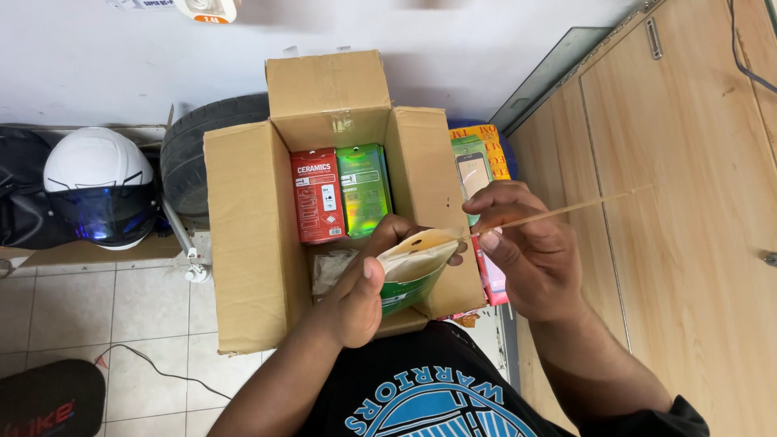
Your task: Checking and sorting mobile accessories from a cardboard box.
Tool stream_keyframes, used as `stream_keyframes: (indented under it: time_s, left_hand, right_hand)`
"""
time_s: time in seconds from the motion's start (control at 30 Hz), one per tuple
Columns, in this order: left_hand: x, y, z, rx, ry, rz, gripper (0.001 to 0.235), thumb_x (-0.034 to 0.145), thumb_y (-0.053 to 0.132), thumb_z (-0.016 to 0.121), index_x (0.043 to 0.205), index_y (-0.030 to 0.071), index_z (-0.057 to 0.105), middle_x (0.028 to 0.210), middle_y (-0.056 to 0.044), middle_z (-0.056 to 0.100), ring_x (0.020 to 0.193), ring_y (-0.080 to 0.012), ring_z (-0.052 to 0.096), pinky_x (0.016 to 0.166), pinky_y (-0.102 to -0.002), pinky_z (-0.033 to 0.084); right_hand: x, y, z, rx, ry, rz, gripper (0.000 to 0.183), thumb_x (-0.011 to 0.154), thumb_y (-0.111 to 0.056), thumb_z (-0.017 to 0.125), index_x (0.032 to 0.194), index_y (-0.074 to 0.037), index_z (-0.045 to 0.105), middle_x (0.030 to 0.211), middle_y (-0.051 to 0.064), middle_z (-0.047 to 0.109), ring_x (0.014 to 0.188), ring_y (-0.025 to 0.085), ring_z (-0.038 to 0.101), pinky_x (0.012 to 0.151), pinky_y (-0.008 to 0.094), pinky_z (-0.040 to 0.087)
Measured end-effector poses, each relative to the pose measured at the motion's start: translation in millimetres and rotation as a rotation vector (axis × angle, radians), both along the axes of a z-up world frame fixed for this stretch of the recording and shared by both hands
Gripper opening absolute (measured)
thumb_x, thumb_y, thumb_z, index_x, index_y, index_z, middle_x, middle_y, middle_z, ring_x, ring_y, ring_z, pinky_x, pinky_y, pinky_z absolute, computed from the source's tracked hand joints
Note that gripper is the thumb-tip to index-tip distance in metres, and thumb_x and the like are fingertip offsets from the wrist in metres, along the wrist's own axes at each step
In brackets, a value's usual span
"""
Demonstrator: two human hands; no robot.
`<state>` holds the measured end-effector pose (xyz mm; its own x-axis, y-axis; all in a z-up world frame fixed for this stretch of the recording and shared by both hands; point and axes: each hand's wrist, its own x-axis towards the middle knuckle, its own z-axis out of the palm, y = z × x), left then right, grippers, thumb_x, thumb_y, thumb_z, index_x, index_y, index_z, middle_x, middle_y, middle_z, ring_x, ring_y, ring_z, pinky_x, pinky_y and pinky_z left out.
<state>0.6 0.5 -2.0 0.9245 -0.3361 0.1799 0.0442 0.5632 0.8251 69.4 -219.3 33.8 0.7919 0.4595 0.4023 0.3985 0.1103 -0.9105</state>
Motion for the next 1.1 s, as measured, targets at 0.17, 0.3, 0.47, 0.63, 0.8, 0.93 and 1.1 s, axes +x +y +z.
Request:
stream_keyframes:
  time_s: [0.17, 0.3, 0.47, 0.63, 0.8, 0.93, 1.1]
  left_hand:
    - [0.8, 2.8, 1.3, -0.011, 0.028, -0.002, 0.095, 0.094, 0.083, 0.044, 0.139, -0.001, 0.038, 0.141, -0.022, 0.058, 0.137, -0.0269, 0.055, 0.118, -0.044, 0.044]
    - [2.0, 4.6, 1.7, 0.005, 0.019, -0.001, 0.095, 0.094, 0.083, 0.043, 0.139, -0.001, 0.039, 0.141, -0.021, 0.059, 0.137, -0.0259, 0.055, 0.119, -0.043, 0.043]
    - [4.1, 6.5, 2.3, 0.065, -0.032, 0.022, 0.094, 0.097, 0.083, 0.038, 0.136, -0.002, 0.041, 0.139, -0.020, 0.059, 0.136, -0.0242, 0.054, 0.120, -0.042, 0.042]
    - [7.4, 9.8, 2.7, 0.182, -0.088, 0.014, 0.093, 0.099, 0.083, 0.028, 0.135, -0.003, 0.042, 0.136, -0.019, 0.061, 0.134, -0.0229, 0.056, 0.118, -0.040, 0.042]
    - [8.7, 9.6, -0.3, 0.223, -0.103, -0.007, 0.094, 0.100, 0.083, 0.025, 0.131, -0.004, 0.045, 0.133, -0.019, 0.063, 0.132, -0.0225, 0.057, 0.117, -0.038, 0.041]
    - [9.8, 9.6, 0.4, 0.231, -0.114, -0.007, 0.095, 0.099, 0.083, 0.024, 0.130, -0.004, 0.046, 0.132, -0.019, 0.063, 0.131, -0.0224, 0.058, 0.116, -0.038, 0.042]
    - [7.9, 10.1, 5.8, 0.176, -0.109, 0.008, 0.090, 0.097, 0.086, 0.027, 0.118, 0.000, 0.044, 0.134, -0.017, 0.062, 0.130, -0.0210, 0.057, 0.116, -0.037, 0.042]
  right_hand:
    - [1.5, 1.8, 0.5, -0.010, 0.041, 0.014, 0.011, 0.104, -0.002, 0.062, 0.112, 0.005, 0.065, 0.130, 0.018, 0.061, 0.125, 0.022, 0.056, 0.106, 0.036, 0.049]
    - [3.0, 2.4, 1.8, 0.000, 0.051, 0.034, 0.014, 0.104, -0.001, 0.061, 0.115, 0.005, 0.065, 0.132, 0.017, 0.059, 0.123, 0.021, 0.055, 0.108, 0.036, 0.049]
    - [8.9, 1.5, 7.1, -0.111, -0.073, 0.034, 0.014, 0.104, -0.003, 0.062, 0.117, 0.003, 0.066, 0.128, 0.015, 0.058, 0.123, 0.019, 0.054, 0.108, 0.034, 0.046]
    - [10.0, 7.4, 21.2, -0.195, -0.120, 0.049, 0.023, 0.101, -0.006, 0.066, 0.122, 0.002, 0.061, 0.133, 0.015, 0.055, 0.126, 0.019, 0.054, 0.108, 0.034, 0.046]
    - [10.3, 6.3, 16.7, -0.024, -0.041, 0.027, 0.045, 0.100, -0.009, 0.069, 0.141, -0.002, 0.050, 0.132, 0.012, 0.055, 0.118, 0.016, 0.051, 0.109, 0.032, 0.041]
    - [9.7, 7.9, 21.4, 0.008, -0.026, 0.020, 0.046, 0.103, -0.010, 0.068, 0.143, -0.004, 0.047, 0.132, 0.012, 0.056, 0.114, 0.015, 0.051, 0.105, 0.031, 0.042]
    - [6.2, 10.2, 18.8, -0.065, -0.071, 0.062, 0.032, 0.103, -0.013, 0.067, 0.132, -0.003, 0.055, 0.130, 0.012, 0.055, 0.115, 0.016, 0.052, 0.109, 0.032, 0.044]
